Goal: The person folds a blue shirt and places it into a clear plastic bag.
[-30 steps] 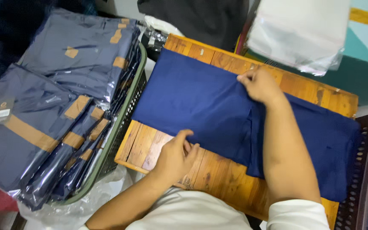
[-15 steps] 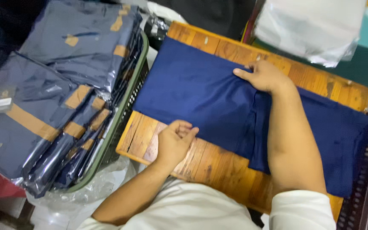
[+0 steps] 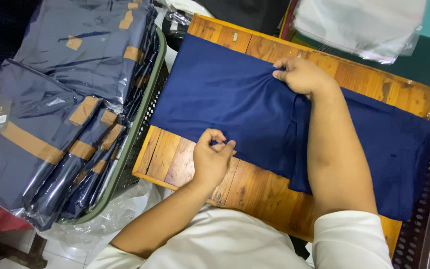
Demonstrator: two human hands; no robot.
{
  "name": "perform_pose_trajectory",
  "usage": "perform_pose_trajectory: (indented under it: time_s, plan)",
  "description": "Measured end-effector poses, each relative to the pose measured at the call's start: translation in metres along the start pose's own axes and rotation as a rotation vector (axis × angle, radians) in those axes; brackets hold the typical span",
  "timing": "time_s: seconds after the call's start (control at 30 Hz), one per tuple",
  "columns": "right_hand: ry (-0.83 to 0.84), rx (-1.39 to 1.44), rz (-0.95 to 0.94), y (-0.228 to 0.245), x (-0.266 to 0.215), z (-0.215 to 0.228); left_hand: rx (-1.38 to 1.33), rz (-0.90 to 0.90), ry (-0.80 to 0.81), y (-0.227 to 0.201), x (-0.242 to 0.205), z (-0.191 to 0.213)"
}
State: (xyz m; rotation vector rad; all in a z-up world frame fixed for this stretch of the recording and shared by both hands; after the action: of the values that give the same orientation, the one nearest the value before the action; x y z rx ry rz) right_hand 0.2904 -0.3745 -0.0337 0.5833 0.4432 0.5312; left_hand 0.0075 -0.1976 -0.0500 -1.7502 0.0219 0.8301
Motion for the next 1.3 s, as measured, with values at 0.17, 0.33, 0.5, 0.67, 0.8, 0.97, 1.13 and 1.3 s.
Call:
perform_pose_trajectory:
  time_s: [0.17,0.33,0.5,0.67,0.8,0.97,1.13,1.3]
  plan:
    - [-0.098,0.126,0.029,-0.018,-0.006,-0.010,0.306,-0.425,0.030,-0.009,-0.009,-0.003]
    - [-0.083,0.079,0.090,-0.007,-0.003,-0.014,1.073,-0.845,-0.035,-0.032,-0.023,-0.006]
    - [-0.052,0.031,0.324,-0.013,0.006,-0.017,1.427,-1.033,0.308,-0.050,-0.022,-0.037]
    - [-0.149,0.121,0.183,0.017,-0.016,-0.008,1.279,-1.104,0.374,-0.044,-0.002,-0.048]
    - [-0.249,0.209,0.192,0.008,-0.019,-0.012,0.998,-1.041,0.424,-0.076,-0.009,-0.055]
    - [-0.237,0.228,0.146,0.012,-0.022,-0.003,0.786,-1.363,0.186,-0.070,-0.022,-0.051]
    - [-0.136,0.014,0.085,0.024,-0.026,0.004,1.270,-1.285,0.291,-0.038,-0.020,-0.056]
    - [-0.159,-0.074,0.165,0.015,-0.018,-0.005,1.243,-1.195,0.379,-0.039,-0.018,-0.063]
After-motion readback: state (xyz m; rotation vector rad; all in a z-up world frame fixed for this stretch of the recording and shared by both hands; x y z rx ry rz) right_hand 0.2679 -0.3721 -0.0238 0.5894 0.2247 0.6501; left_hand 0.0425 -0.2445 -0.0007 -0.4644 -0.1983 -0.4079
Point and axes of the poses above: each hand's wrist, its own x-axis towards the middle knuckle, its own z-axis out of the back of the hand, y = z × x, the point moved 2 cm from there along x, towards the middle knuckle, and after that the axes turned 14 degrees about z, right-handed, at the moved point
